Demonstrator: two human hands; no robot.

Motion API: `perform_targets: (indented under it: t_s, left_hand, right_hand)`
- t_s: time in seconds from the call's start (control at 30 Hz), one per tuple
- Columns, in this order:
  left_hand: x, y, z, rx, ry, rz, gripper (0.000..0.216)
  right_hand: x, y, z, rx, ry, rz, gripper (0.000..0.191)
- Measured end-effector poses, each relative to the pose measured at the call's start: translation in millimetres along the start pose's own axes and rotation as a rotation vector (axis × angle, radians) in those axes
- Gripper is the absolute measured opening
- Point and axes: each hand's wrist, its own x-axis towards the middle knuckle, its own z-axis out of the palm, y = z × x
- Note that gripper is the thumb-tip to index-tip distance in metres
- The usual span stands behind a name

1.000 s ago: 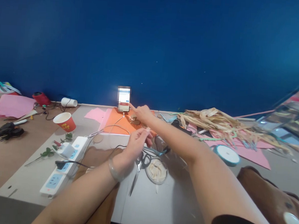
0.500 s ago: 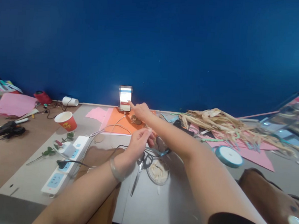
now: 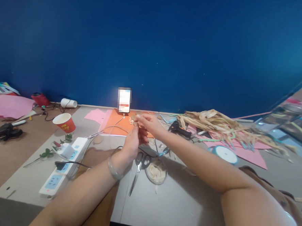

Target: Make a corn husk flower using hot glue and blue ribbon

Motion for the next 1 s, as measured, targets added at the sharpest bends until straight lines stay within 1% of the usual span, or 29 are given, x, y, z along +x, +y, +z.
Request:
perform_targets:
  t_s: [0.07,0.13,0.23,0.37,0.5,0.6,0.7,0.8,0.9,1.0]
  left_hand:
    - [0.5,-1.8,0.6,0.027,-0.027,0.015,0.062]
    - [0.1,-2.9,0.7,0.077,-0.065,0.026,0.063]
    - [-1.7,-2.7,0.3,0.117,-0.126,0.042,0.064]
    - [-4.3,-2.2,-0.5,0.109,-0.196,0.103,0.063]
    - [-5.4,-3.5,-2.3,0.144,-0.273,0.134,0.066]
    - [-3.9,-5.3,-4.6,0.171,-0.320,0.108,0.066]
    - [-1.2,-7.6,-6.7,0.213,-0.358,0.110,0.067]
    - [1.4,-10.5,-8.2,0.256,-0.398,0.153,0.066]
    - [3.0,-13.7,-9.6,0.315,-0.410,0.199,0.063]
    - [2.8,-15.2,-11.2,0.370,-0.403,0.246,0.060]
  right_hand:
    - [-14.5,-2.7,0.7,0.081,-0.077,0.036,0.035]
    - [-23.8,-3.8,0.3,0.148,-0.110,0.050,0.034]
    - [-30.6,-5.5,-2.6,0.219,-0.128,0.056,0.032]
    - [-37.2,-11.0,-8.1,0.289,-0.149,0.051,0.030]
    - [-45.6,-15.4,-12.1,0.332,-0.146,0.055,0.030]
    - [-51.0,-15.3,-12.0,0.370,-0.131,0.075,0.031]
    - [-54.9,-13.1,-9.7,0.400,-0.061,0.061,0.030]
    - [-57.8,-10.2,-7.9,0.402,-0.001,0.062,0.028]
    - [-60.2,-7.2,-8.6,0.403,0.020,0.081,0.028]
    - [-61.4,-4.7,-11.7,0.384,0.037,0.075,0.032]
